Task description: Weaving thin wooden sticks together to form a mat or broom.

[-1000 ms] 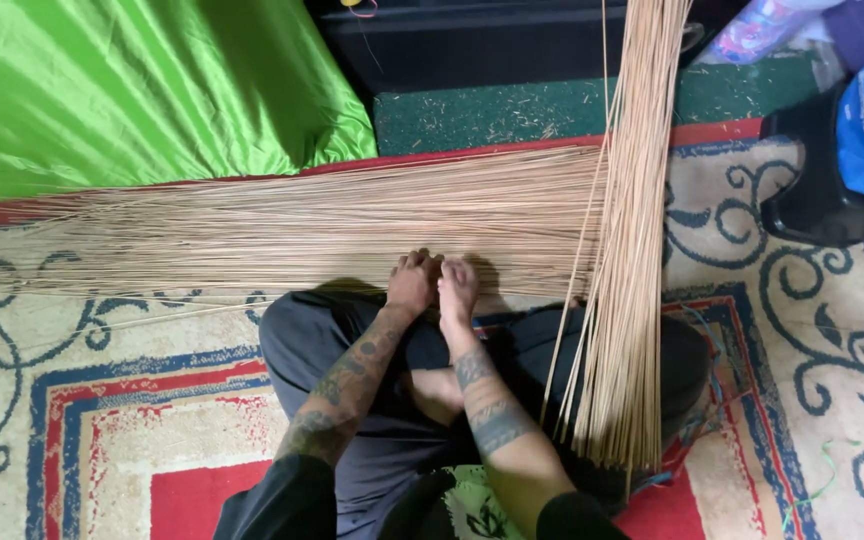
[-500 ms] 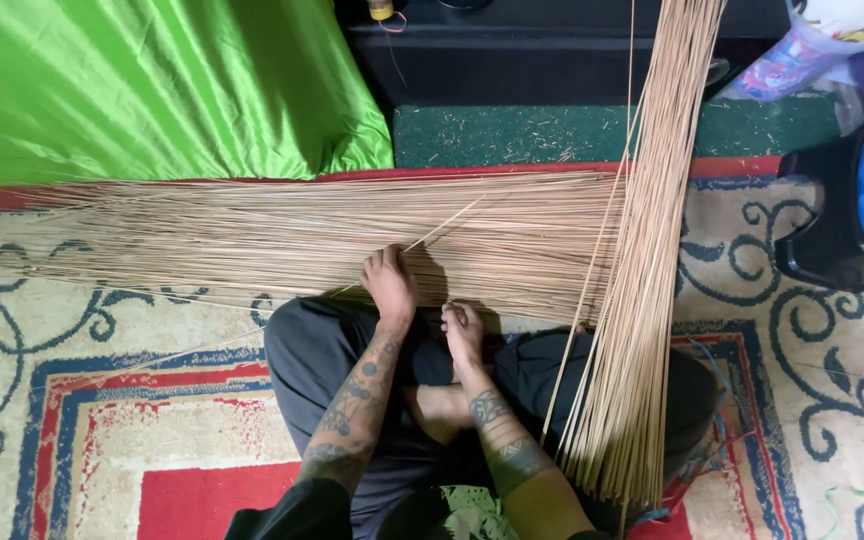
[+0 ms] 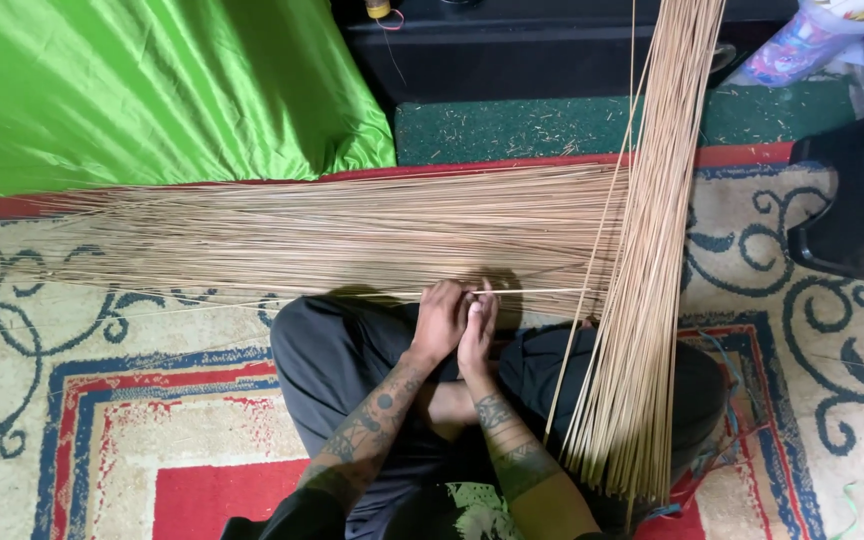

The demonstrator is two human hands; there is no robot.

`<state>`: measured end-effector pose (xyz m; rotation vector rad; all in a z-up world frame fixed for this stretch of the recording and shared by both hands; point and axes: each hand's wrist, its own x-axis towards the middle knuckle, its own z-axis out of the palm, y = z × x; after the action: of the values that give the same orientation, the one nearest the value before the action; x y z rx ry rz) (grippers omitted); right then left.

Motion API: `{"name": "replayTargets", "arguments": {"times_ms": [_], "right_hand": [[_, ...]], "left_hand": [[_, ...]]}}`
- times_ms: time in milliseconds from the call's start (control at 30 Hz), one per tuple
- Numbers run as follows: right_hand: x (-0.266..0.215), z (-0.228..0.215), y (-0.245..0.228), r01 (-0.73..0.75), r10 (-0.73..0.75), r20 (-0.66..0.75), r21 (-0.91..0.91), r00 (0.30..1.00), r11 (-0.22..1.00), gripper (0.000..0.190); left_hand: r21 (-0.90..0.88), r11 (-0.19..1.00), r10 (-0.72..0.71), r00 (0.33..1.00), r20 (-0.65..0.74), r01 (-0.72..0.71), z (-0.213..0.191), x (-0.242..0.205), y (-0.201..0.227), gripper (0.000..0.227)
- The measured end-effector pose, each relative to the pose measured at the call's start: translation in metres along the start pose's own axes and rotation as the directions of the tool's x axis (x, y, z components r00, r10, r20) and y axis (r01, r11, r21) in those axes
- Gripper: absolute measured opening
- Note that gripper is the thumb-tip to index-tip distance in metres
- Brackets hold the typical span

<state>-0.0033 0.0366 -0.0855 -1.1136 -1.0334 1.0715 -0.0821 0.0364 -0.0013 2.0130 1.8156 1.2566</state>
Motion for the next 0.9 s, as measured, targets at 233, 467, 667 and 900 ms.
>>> {"name": "replayTargets", "arguments": {"times_ms": [233,467,667,900], "right_hand": [[-0.002,0.0,-0.007,-0.047,0.047,-0.007,0.02,0.999,0.999,0.046],[0.028,-0.012,-0.057,-0.069,0.069,-0.262,0.007,0.963,0.998,0.025],[0.069,-0.032,-0.119,0.045,-0.001,-0.396,0.101,0.918,0.994,0.023],[-0.005,0.006,-0.07,-0.292,0.29,-0.036,-0.175,0.956,0.94,0.032]], "left_hand": [[-0.089,0.996,-0.003,0.999,0.045,0.007,-0.011,-0.004,-0.007,0.003],[-0.197,0.98,-0.032,0.999,0.039,0.039,-0.027,0.0,-0.02,0.008],[-0.166,0.982,-0.115,0.985,-0.13,0.093,-0.036,0.006,-0.038,0.018],[-0.248,0.969,-0.011,0.999,-0.04,0.001,-0.005,-0.008,-0.022,0.016]]}}
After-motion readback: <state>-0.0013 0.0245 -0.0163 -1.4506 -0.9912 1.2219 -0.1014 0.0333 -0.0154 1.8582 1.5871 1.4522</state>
